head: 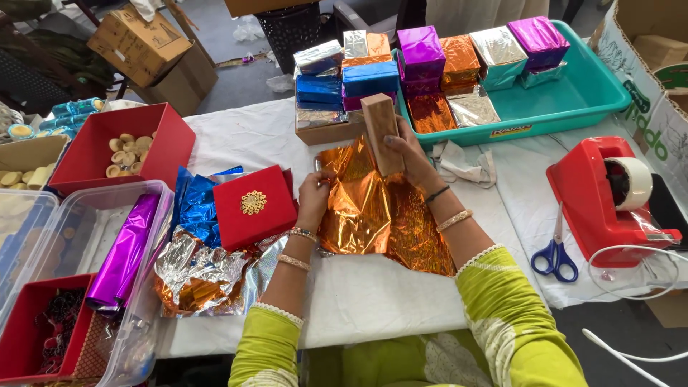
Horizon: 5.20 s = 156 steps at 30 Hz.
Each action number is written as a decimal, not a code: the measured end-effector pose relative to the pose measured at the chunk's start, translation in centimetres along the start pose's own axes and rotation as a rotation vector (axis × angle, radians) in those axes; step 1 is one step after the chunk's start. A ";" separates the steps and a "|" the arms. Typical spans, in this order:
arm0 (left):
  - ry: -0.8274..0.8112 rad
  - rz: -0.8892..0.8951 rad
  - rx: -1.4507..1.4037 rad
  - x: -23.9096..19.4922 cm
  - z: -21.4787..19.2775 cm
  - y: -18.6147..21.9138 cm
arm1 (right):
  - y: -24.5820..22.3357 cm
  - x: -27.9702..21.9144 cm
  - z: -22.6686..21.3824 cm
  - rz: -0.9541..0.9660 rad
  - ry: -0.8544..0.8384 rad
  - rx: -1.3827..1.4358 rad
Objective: The person places a small wooden box on the table, opens it, and inserts a small floral pouch. They then close the box and wrap it in orange metallic foil, folding the edges to cover the box completely.
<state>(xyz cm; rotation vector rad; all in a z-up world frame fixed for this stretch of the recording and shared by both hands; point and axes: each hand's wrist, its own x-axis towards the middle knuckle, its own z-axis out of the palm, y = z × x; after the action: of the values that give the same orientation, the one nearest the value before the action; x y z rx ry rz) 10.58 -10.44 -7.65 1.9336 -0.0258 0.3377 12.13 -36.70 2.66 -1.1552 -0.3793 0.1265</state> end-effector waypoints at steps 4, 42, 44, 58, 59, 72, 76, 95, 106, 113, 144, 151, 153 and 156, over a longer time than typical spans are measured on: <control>-0.125 -0.024 0.193 -1.7 -1.3 5.6 | -0.2 0.2 -0.6 -0.141 -0.065 0.020; -0.504 0.348 0.174 -5.0 0.2 10.4 | -6.5 -3.8 2.3 0.335 -0.472 -1.543; -0.526 0.338 0.197 -5.1 0.2 10.6 | -6.2 -3.5 1.1 0.329 -0.475 -1.511; -0.471 0.271 0.329 -4.7 1.6 9.4 | -4.1 -2.5 -0.1 0.153 -0.204 -1.683; -0.468 0.269 0.328 -4.6 1.4 9.2 | -4.5 -2.7 0.4 0.152 -0.207 -1.684; -0.091 -0.032 0.800 -2.0 -0.9 7.0 | -5.4 -3.6 2.8 0.452 -0.466 -1.575; -0.013 -0.140 0.443 -0.3 -1.6 6.0 | -6.2 -4.2 3.8 0.454 -0.482 -1.635; -0.042 0.331 -0.112 -1.9 -16.7 13.3 | -6.0 -3.2 3.4 0.286 -0.501 -1.525; -0.105 0.106 -0.564 -11.0 -31.2 22.5 | -1.8 2.1 14.2 -0.218 -0.719 -1.309; -0.060 -0.010 -0.354 -9.7 -32.6 17.5 | 6.6 5.8 20.9 -0.398 -0.749 -1.198; -0.162 0.280 -0.681 -10.7 -32.1 18.3 | 13.0 3.6 23.5 -0.711 -0.495 -0.820; 0.221 0.517 0.018 -11.5 -32.0 19.3 | 11.8 3.2 23.8 -0.592 -0.517 -0.921; 0.299 0.577 0.007 -12.4 -33.1 18.9 | 12.1 3.3 23.9 -0.572 -0.520 -1.081; 0.433 0.636 -0.161 -12.9 -34.2 18.4 | 12.1 3.1 24.1 -0.535 -0.512 -1.219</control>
<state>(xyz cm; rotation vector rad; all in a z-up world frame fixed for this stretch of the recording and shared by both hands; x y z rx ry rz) -12.62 11.96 17.53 1.6177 -0.3760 1.1342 7.56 -10.01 0.80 -2.1635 -1.3172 -0.3423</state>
